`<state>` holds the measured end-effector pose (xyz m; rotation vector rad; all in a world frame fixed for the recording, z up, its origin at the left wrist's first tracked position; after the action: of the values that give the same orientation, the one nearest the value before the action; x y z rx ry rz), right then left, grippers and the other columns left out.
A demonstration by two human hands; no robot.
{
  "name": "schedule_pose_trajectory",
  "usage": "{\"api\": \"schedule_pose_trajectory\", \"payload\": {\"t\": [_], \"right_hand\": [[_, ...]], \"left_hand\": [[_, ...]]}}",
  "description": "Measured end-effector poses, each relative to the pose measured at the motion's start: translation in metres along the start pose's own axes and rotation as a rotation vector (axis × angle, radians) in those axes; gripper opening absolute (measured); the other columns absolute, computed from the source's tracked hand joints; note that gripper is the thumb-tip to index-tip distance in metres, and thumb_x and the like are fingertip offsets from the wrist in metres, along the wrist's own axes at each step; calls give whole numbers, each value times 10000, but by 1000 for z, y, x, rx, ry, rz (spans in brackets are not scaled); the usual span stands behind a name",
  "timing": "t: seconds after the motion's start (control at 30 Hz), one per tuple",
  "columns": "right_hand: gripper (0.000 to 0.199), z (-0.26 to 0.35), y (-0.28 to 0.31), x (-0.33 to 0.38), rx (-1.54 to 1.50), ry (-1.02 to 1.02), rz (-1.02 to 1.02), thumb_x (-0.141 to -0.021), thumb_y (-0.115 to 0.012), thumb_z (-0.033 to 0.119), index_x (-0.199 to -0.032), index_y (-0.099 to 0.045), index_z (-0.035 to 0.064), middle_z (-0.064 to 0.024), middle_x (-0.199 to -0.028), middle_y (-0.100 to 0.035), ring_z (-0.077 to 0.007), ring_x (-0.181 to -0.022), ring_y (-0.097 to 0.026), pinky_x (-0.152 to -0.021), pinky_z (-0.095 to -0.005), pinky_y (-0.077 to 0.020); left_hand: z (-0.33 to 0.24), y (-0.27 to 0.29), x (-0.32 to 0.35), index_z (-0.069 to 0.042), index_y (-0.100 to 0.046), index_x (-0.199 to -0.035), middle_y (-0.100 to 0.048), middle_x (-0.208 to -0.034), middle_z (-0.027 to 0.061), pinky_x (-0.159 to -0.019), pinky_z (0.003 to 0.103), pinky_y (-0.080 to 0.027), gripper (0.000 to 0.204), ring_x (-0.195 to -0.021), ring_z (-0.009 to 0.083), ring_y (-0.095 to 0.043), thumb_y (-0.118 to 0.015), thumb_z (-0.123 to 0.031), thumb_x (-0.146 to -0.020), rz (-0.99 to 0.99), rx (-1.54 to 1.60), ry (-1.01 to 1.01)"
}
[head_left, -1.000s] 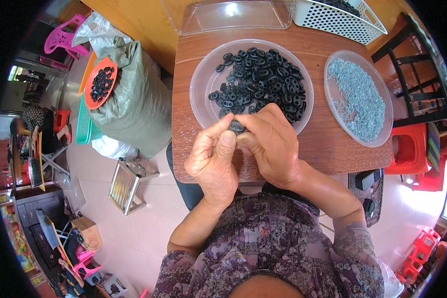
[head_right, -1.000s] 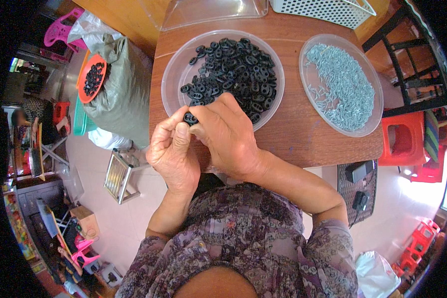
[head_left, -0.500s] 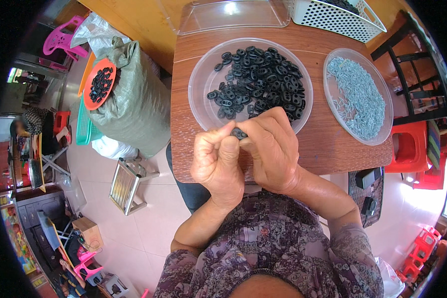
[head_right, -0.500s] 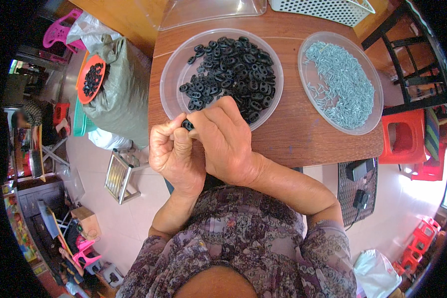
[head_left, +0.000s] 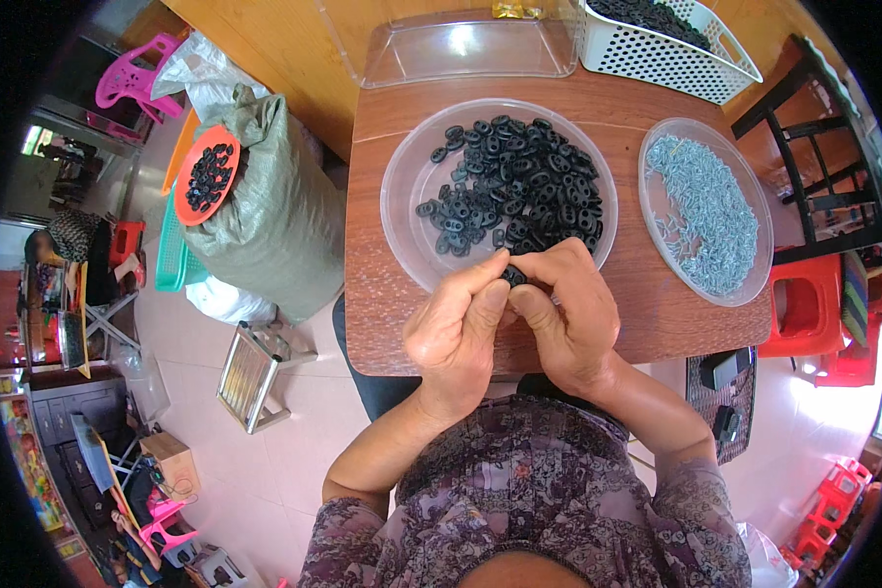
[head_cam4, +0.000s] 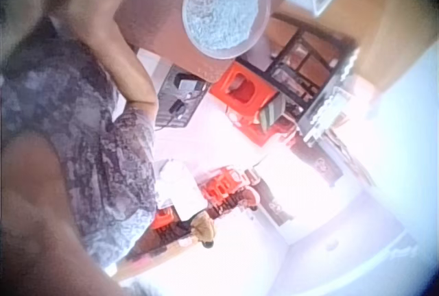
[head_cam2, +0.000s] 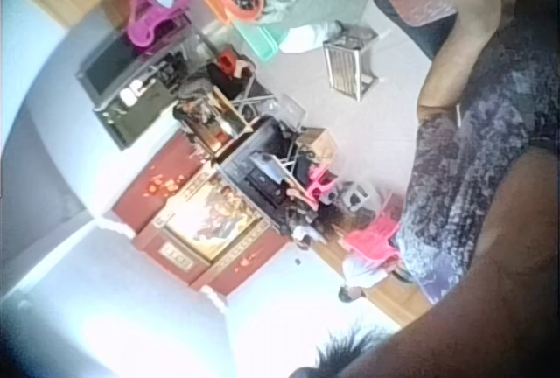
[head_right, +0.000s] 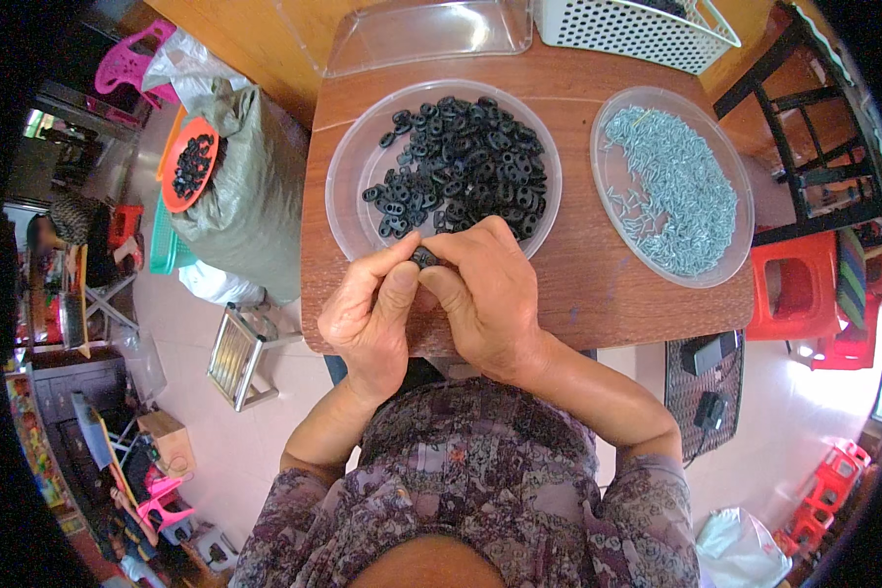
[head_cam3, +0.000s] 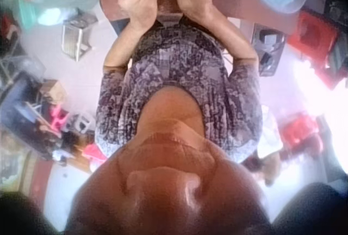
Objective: The person assembles cord locks by picking up small springs and plastic stoppers from trays and inserting the springs into the stoppers by hand.
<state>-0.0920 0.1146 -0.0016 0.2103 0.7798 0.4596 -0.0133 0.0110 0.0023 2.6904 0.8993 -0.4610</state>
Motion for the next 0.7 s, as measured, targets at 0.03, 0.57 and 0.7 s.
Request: {"api": "schedule_pose_trajectory", "payload": {"t": [0.03, 0.57, 0.7], "right_hand": [[198, 1, 2, -1, -1, 0, 0, -732, -631, -2, -926, -593, -11, -120, -793, -582, -265, -663, -520, -581, -341, -420], [273, -135, 146, -190, 562, -146, -203, -784, -621, 214, -921, -663, -18, -62, -838, -663, -102, -768, -580, -716, -240, -454], [206, -161, 170, -215, 445, -385, -350, -687, -562, 147, -776, -655, -14, -261, -740, -611, -387, -752, -615, -715, -421, -481]], "left_hand": [[-1, 2, -4, 40, -624, -999, -647, -913, 67, -726, 211, -458, 171, -787, 75, -561, -569, -67, -878, 62, -69, 42], [69, 7, -113, -2, -569, -844, -578, -818, 173, -703, 418, -447, 155, -811, 352, -560, -555, 39, -695, 494, -1011, -424], [73, 8, -119, 0, -559, -837, -563, -803, 180, -694, 444, -443, 150, -813, 370, -555, -542, 48, -695, 524, -951, -386]]}}
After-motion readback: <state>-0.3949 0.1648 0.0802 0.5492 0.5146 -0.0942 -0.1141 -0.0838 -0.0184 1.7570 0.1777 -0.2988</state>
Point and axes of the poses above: each hand's wrist, its own x-axis away from the middle knuckle, its own y-axis out of the back of the hand, z = x × y, the point moved 1 cm from there along -x, towards the middle knuckle
